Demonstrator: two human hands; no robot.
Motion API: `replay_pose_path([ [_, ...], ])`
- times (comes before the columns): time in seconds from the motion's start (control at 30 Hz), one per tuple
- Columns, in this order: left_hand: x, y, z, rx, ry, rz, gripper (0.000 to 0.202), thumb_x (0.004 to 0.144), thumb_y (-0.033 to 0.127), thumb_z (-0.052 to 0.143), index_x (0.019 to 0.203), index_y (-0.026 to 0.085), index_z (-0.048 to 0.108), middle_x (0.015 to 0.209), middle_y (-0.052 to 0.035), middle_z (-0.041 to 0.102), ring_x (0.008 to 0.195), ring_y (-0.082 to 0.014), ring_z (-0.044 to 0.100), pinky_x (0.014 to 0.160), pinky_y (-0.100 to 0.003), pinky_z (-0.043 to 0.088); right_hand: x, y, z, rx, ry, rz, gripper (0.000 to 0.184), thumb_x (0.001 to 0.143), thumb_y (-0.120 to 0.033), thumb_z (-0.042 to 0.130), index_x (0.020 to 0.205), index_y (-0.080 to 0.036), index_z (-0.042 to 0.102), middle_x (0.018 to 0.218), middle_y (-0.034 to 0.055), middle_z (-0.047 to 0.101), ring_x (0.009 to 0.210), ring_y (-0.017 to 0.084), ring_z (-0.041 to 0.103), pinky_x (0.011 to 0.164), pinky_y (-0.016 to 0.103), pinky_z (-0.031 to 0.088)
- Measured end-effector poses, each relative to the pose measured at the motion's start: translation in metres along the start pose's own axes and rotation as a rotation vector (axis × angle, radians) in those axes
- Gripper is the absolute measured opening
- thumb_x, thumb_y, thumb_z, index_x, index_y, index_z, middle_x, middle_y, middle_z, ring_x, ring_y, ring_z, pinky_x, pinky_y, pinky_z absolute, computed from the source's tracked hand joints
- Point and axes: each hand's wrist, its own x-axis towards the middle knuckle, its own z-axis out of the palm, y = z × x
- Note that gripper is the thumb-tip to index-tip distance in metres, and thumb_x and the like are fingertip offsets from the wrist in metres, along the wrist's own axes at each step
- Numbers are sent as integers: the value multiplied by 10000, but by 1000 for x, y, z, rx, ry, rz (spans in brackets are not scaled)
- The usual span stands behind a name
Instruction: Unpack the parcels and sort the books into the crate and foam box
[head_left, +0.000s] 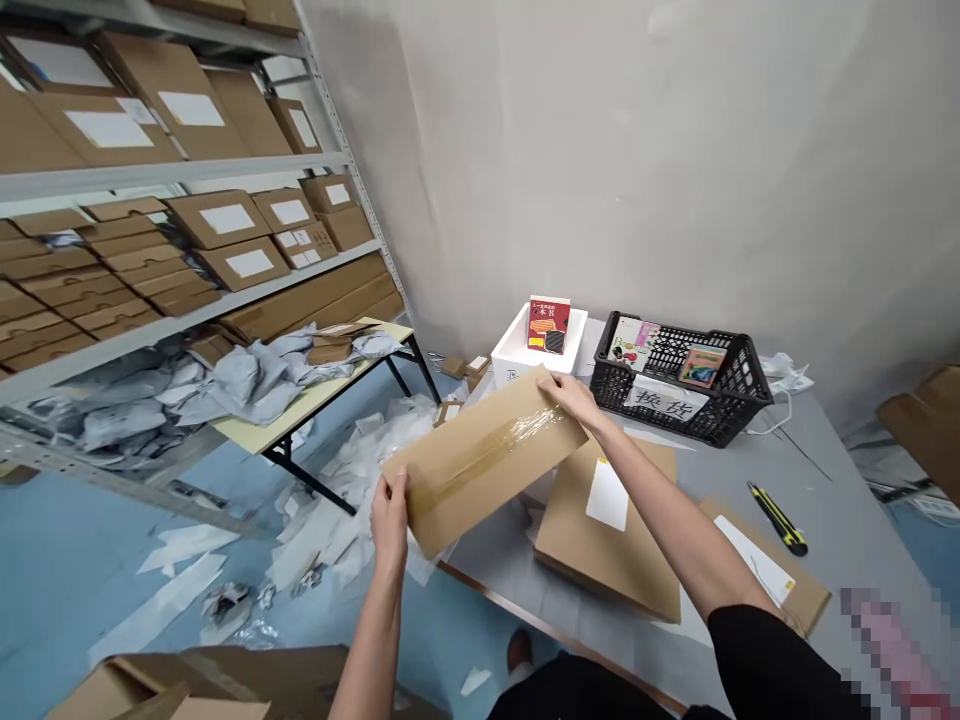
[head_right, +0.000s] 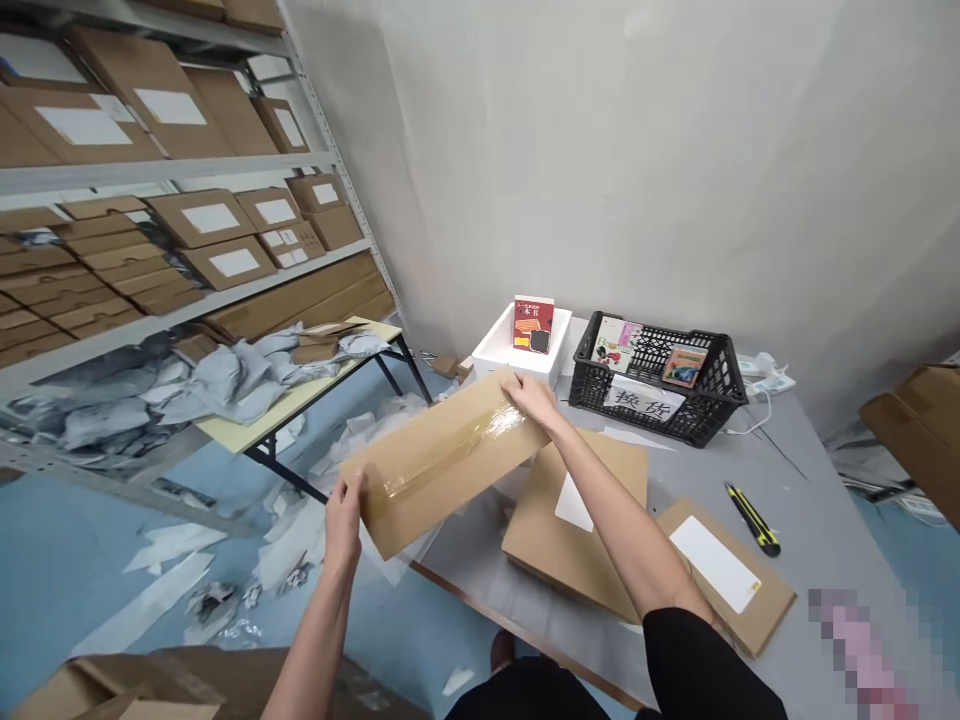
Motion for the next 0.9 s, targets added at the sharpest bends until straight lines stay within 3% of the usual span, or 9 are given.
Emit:
replay_pose_path([
  [0.2,-30,-24,23,-196,-67,-284,459,831,497,481,1199,231,544,1292,-67,567,1188,-238,520,919,-357,467,59,-16,14,-150,-84,44,413,849,-448,411,1065,-199,658,1112,99,679,1022,303,609,844,387,439],
  [0.37,-18,-65,38,-182,-185,-537,473,840,471,457,1225,202,509,1245,-106,589,1057,-234,608,704,-315,545,105,-26,54,-222,-176,103,398,852,-383,456,1022,-100,677,1129,194,659,1098,347,574,895,421,413],
  [0.5,6,-84,54,-176,-184,-495,661,847,486,474,1403,193,268,1329,-149,519,1108,-225,585,757,-307,538,127,-10,80,-141,-186,114,371,860,-373,472,1086,-142,655,1143,129,667,1088,283,590,904,376,423],
  [0.6,22,-87,69,-124,-153,-415,836,822,542,505,1457,209,76,1400,-169,436,1173,-226,546,899,-344,488,134,11,76,-36,-117,82,410,888,-388,439,1207,-176,585,1256,79,612,1156,222,549,957,324,395],
  [0.7,33,-90,79,-52,-202,-249,767,801,586,508,1408,192,256,1422,-167,401,1286,-250,433,1047,-390,364,121,37,62,52,20,100,479,911,-417,380,1287,-153,517,1371,105,510,1297,226,414,1061,351,298],
  [0.77,38,-95,80,-60,-276,-158,652,818,605,459,1326,200,394,1417,-138,417,1327,-246,375,1089,-399,305,95,57,57,103,102,149,543,902,-459,367,1317,-130,485,1412,136,453,1359,264,315,1100,412,238],
  [0.83,45,-102,79,-105,-331,-121,590,847,621,371,1260,212,471,1401,-108,446,1328,-230,374,1099,-399,292,54,76,64,158,134,199,635,855,-526,428,1345,-123,455,1425,159,429,1364,301,304,1101,460,236],
  [0.9,55,-108,79,-158,-366,-129,614,851,644,316,1227,200,512,1382,-108,473,1306,-232,408,1082,-406,319,7,89,86,241,128,228,702,820,-590,447,1365,-147,435,1413,154,448,1328,293,374,1088,450,285],
])
